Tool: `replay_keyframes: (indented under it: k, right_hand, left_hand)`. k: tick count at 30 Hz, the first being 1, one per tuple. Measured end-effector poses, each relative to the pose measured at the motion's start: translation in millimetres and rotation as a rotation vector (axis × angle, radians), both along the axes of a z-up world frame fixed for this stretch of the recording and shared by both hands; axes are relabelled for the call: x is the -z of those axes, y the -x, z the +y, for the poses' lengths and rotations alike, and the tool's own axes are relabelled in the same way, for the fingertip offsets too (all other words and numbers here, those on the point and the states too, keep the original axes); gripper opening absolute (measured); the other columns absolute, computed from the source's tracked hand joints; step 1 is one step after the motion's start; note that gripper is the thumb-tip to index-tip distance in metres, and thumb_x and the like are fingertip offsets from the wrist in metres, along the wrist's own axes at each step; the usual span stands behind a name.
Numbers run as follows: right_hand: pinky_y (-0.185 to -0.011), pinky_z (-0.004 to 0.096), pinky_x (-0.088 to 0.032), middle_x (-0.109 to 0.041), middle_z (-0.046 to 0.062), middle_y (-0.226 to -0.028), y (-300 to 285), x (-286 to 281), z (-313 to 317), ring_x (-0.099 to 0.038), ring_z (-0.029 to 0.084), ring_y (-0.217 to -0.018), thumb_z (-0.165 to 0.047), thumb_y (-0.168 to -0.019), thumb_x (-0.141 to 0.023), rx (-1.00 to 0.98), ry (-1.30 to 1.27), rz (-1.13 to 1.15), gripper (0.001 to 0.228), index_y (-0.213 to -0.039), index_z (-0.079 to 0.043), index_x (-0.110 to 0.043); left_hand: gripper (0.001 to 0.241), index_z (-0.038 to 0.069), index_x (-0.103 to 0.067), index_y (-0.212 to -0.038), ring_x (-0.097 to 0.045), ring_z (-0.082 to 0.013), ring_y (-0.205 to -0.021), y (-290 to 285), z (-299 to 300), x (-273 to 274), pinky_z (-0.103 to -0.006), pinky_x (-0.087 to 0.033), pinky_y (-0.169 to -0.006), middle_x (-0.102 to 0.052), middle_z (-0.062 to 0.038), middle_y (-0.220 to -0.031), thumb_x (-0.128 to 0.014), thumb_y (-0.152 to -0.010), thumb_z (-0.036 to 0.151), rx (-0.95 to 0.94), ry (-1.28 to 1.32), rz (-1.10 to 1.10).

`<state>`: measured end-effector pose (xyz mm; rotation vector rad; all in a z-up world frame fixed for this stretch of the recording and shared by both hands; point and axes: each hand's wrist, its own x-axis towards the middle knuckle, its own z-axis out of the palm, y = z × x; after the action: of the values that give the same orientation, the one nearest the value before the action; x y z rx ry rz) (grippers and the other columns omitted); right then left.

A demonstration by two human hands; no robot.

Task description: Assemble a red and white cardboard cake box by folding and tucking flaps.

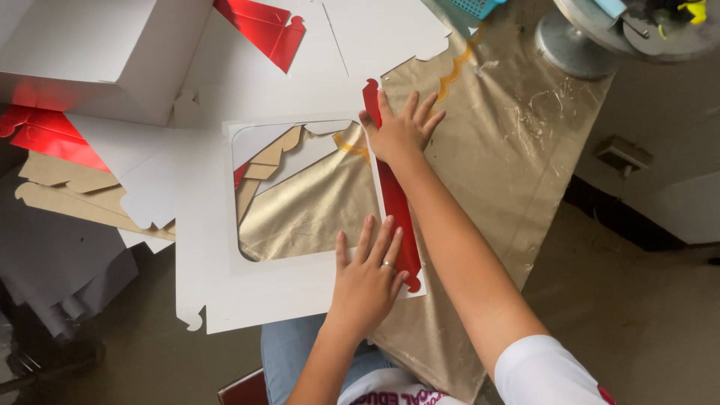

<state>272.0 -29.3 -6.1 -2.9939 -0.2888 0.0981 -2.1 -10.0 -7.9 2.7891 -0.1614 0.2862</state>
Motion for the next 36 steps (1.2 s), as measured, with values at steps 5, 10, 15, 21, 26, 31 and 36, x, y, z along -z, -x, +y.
replay_keyframes:
  k: [5,10,15,21,26,31,36]
  right_hand:
    - [-0.115,0.071,0.009,-0.008,0.024,-0.167,1.6,-2.8,-10.0,0.010,0.053,-0.151,-0.077,-0.095,-0.025,-0.027,-0.007,0.009,0.074,-0.160,-0.042,-0.024]
    - [-0.115,0.072,0.009,-0.011,0.027,-0.167,21.6,-1.7,-23.3,0.008,0.055,-0.151,-0.075,-0.097,-0.026,-0.081,-0.029,-0.046,0.073,-0.160,-0.038,-0.033]
    - [-0.113,0.073,0.007,-0.019,0.025,-0.164,44.6,1.7,-42.9,0.003,0.055,-0.151,-0.076,-0.096,-0.026,-0.141,-0.015,-0.101,0.075,-0.157,-0.034,-0.038]
    - [-0.113,0.074,0.004,-0.025,0.025,-0.160,95.5,3.7,-68.5,-0.004,0.055,-0.150,-0.074,-0.097,-0.030,-0.204,-0.038,-0.132,0.073,-0.157,-0.033,-0.040]
    - [-0.111,0.075,0.002,-0.026,0.025,-0.159,149.4,6.8,-99.6,-0.007,0.054,-0.148,-0.065,-0.098,-0.039,-0.242,-0.075,-0.161,0.065,-0.156,-0.033,-0.042]
    - [-0.110,0.076,-0.002,-0.028,0.024,-0.158,205.4,-6.4,-132.8,-0.011,0.053,-0.147,-0.060,-0.098,-0.046,-0.300,-0.113,-0.158,0.062,-0.155,-0.034,-0.044]
    - [-0.110,0.074,-0.006,-0.030,0.022,-0.158,261.5,-14.8,-159.6,-0.016,0.050,-0.148,-0.061,-0.093,-0.045,-0.338,-0.096,-0.172,0.068,-0.155,-0.031,-0.045]
  left_hand:
    - [0.067,0.013,-0.037,-0.156,-0.016,-0.0285,-0.155,-2.8,-0.8,-0.1,-0.0655,-0.009,-0.118,-0.027,-0.004,-0.166,-0.055,-0.097,0.039,-0.020,0.040,0.022]
    - [0.067,0.014,-0.037,-0.156,-0.017,-0.0271,-0.155,-2.7,-0.8,1.8,-0.0652,-0.008,-0.119,-0.027,-0.002,-0.166,-0.055,-0.097,0.038,-0.030,0.073,0.026]
    - [0.067,0.014,-0.038,-0.154,-0.016,-0.0269,-0.154,-3.9,-2.8,-1.8,-0.0659,-0.007,-0.118,-0.027,-0.002,-0.166,-0.057,-0.094,0.037,-0.038,0.080,0.061]
    - [0.068,0.013,-0.038,-0.155,-0.018,-0.0273,-0.154,-4.1,-2.3,-1.2,-0.0660,-0.007,-0.118,-0.029,-0.002,-0.165,-0.057,-0.094,0.038,-0.043,0.079,0.034]
    - [0.067,0.012,-0.039,-0.153,-0.018,-0.0272,-0.155,-3.6,-3.4,9.9,-0.0656,-0.007,-0.119,-0.029,-0.003,-0.165,-0.057,-0.095,0.039,-0.037,0.040,0.051]
    - [0.067,0.010,-0.042,-0.153,-0.020,-0.0277,-0.154,-2.2,-2.2,7.2,-0.0650,-0.007,-0.119,-0.030,-0.003,-0.166,-0.056,-0.095,0.038,-0.033,0.044,-0.023]
    - [0.058,0.011,-0.048,-0.148,-0.021,-0.0282,-0.155,1.3,-2.1,4.6,-0.0647,-0.008,-0.120,-0.030,-0.002,-0.167,-0.056,-0.096,0.038,-0.028,0.052,0.009]
